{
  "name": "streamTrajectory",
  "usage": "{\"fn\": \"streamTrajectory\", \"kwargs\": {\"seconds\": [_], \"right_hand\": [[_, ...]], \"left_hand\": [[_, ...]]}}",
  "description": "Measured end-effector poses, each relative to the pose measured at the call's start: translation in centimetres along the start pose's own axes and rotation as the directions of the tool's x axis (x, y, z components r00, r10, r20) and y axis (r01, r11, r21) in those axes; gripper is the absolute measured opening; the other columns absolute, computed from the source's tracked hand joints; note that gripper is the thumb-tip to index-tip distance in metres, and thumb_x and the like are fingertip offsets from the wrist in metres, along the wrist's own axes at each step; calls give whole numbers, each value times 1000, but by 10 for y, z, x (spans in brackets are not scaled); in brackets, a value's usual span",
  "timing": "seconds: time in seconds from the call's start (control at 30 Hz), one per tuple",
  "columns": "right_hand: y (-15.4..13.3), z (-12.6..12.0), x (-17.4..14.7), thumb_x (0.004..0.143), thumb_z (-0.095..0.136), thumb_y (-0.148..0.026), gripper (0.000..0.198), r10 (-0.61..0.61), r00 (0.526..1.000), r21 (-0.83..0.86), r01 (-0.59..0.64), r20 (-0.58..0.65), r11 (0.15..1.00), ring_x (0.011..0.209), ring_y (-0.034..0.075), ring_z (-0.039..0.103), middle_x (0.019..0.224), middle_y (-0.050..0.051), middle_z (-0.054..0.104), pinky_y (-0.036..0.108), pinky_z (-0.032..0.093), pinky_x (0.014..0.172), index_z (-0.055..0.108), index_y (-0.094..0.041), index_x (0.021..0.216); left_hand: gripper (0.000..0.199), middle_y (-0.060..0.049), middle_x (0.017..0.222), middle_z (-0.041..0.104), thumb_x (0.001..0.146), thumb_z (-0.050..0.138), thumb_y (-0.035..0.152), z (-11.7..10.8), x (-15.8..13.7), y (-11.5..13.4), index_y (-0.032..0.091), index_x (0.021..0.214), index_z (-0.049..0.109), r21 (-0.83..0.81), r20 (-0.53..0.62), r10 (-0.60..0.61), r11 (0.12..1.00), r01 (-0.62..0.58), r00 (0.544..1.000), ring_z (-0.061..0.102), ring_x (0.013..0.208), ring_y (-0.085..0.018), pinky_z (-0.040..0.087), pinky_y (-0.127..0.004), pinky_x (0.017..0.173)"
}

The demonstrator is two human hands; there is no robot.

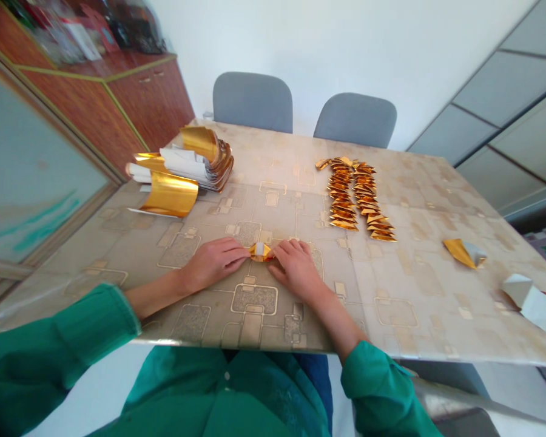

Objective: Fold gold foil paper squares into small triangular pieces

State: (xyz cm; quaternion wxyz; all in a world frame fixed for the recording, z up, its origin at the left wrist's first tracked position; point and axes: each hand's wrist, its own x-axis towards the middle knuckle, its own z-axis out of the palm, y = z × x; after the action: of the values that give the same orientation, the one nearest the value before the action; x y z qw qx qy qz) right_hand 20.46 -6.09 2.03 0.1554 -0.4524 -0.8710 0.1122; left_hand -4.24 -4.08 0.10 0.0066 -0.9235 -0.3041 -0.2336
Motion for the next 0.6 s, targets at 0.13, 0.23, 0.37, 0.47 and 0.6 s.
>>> {"fn": "streamTrajectory", "kwargs": {"seconds": [0.13, 0.23, 0.37, 0.47, 0.6], "right_hand": [[7, 7, 5, 96, 58, -26, 11, 17, 999, 95, -13, -38, 995, 89, 20, 54, 91, 4, 66, 33, 38, 81, 66, -22, 91], [10, 9, 7, 97, 56, -28, 13, 15, 999, 133, -9, -44, 991, 88, 20, 55, 91, 4, 67, 33, 38, 80, 67, -22, 92], [10, 11, 10, 100, 52, -28, 18, 84, 996, 139, -79, -31, 987, 86, 19, 55, 89, 4, 67, 32, 36, 79, 67, -22, 92], [6, 10, 15, 99, 51, -26, 17, 144, 990, 106, -143, -5, 984, 86, 19, 56, 89, 3, 67, 32, 34, 79, 66, -22, 91], [0, 9, 22, 96, 54, -24, 16, 207, 978, 56, -207, 5, 977, 82, 18, 56, 86, 1, 68, 32, 30, 77, 65, -21, 86]], "left_hand": [[12, -5, 94, 68, 95, 59, 24, -1, 3, 3, 16, 98, 68, -97, 36, -73, 992, 76, 997, 59, 89, -20, 50, -32, 80], [15, -6, 94, 67, 95, 61, 29, -1, 5, 2, 18, 98, 70, -129, 56, -116, 984, 122, 992, 58, 90, -21, 49, -34, 82], [19, -6, 91, 66, 97, 58, 29, 0, 8, 2, 16, 95, 72, -140, 69, -227, 962, 235, 971, 57, 90, -22, 47, -34, 80], [17, -6, 91, 68, 97, 59, 27, 0, 8, 2, 16, 95, 72, -156, 82, -273, 946, 283, 958, 58, 89, -22, 46, -35, 79], [14, -3, 92, 71, 95, 61, 23, -1, 8, 0, 19, 104, 70, -240, 90, -352, 900, 363, 932, 61, 87, -20, 45, -34, 80]]}}
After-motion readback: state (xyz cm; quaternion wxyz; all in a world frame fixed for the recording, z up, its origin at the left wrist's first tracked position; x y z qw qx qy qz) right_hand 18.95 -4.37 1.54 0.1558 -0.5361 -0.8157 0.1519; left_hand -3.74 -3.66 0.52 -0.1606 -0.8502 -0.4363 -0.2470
